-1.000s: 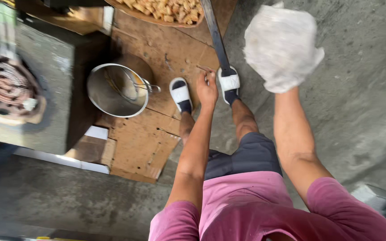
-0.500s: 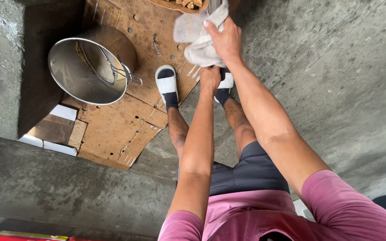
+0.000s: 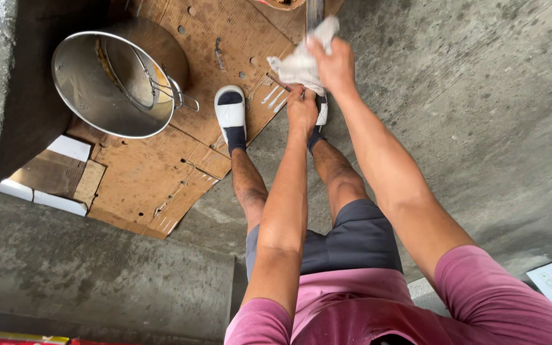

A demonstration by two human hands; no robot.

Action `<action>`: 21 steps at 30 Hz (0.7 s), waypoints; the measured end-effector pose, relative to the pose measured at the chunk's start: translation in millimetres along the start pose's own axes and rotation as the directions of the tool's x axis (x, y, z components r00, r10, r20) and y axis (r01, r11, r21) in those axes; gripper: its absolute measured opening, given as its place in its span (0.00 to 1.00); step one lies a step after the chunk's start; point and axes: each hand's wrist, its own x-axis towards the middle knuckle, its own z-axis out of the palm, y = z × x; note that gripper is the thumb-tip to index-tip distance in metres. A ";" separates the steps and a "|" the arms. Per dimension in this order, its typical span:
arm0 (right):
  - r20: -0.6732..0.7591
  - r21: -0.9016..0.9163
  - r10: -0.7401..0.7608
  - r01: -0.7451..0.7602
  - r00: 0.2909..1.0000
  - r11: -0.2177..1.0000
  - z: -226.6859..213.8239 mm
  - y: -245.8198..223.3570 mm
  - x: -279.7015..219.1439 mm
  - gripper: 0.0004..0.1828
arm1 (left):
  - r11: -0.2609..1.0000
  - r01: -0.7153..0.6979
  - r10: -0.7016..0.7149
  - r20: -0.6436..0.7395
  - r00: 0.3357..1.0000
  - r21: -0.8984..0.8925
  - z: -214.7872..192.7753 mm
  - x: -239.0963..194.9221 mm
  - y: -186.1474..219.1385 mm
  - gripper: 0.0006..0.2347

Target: The person deep-fries small snack pieces in a large wok using a mesh strainer. They scoop the fried snacks from the oil into a cardboard box, wipe their hands on a cloth, and transfer a batch of finished snacks from a metal steamer into another box.

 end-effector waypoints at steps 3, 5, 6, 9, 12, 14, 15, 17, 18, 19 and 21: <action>-0.086 0.264 -0.068 0.088 0.994 0.960 8.0 -17.0 71.6 0.24 | 0.993 0.073 -0.070 0.038 0.997 -0.090 -7.2 -2.2 19.0 0.17; -0.153 0.275 -0.152 0.190 0.976 0.943 5.0 -23.5 79.8 0.22 | 0.978 0.119 -0.110 0.065 0.992 -0.169 -12.7 -8.3 23.4 0.17; -0.108 0.261 -0.124 0.148 0.986 0.954 -1.0 -22.3 70.4 0.22 | 0.964 0.162 -0.146 0.090 0.985 -0.211 -12.9 -12.2 23.5 0.16; -0.008 0.199 -0.173 0.171 0.985 0.965 -14.2 -14.8 3.6 0.22 | 0.958 0.175 -0.157 0.098 0.983 -0.228 -15.0 -6.6 21.3 0.15; 0.044 0.195 -0.002 -0.007 0.999 0.981 -18.1 10.6 -62.4 0.22 | 0.986 0.022 -0.019 0.023 1.000 -0.168 -12.8 -6.9 4.8 0.14; 0.090 0.189 0.008 -0.025 0.996 0.982 -10.0 16.4 -53.6 0.24 | 0.984 -0.001 0.003 0.009 1.000 -0.177 -10.8 1.4 1.3 0.13; 0.111 0.180 0.025 -0.045 0.993 0.983 -7.6 19.6 -42.9 0.24 | 0.976 0.061 -0.052 0.047 0.998 -0.210 -9.0 -2.5 -2.7 0.13; 0.027 0.110 0.006 -0.009 1.000 0.994 4.0 10.6 8.8 0.29 | 0.960 0.092 -0.072 0.083 0.994 -0.266 -2.7 -4.7 -0.6 0.13; -0.015 0.290 -0.059 0.061 0.998 0.955 5.8 2.2 42.6 0.24 | 0.955 0.061 -0.040 0.079 0.996 -0.291 1.6 -2.2 5.1 0.13; -0.061 0.459 -0.108 0.124 0.992 0.880 9.9 -5.9 66.5 0.19 | 0.950 0.039 -0.015 0.076 0.997 -0.310 0.7 -5.7 4.9 0.14; -0.122 0.279 -0.078 0.110 0.989 0.954 13.0 -17.8 92.6 0.19 | 0.930 0.160 -0.134 0.099 0.986 -0.331 1.8 -11.1 4.9 0.14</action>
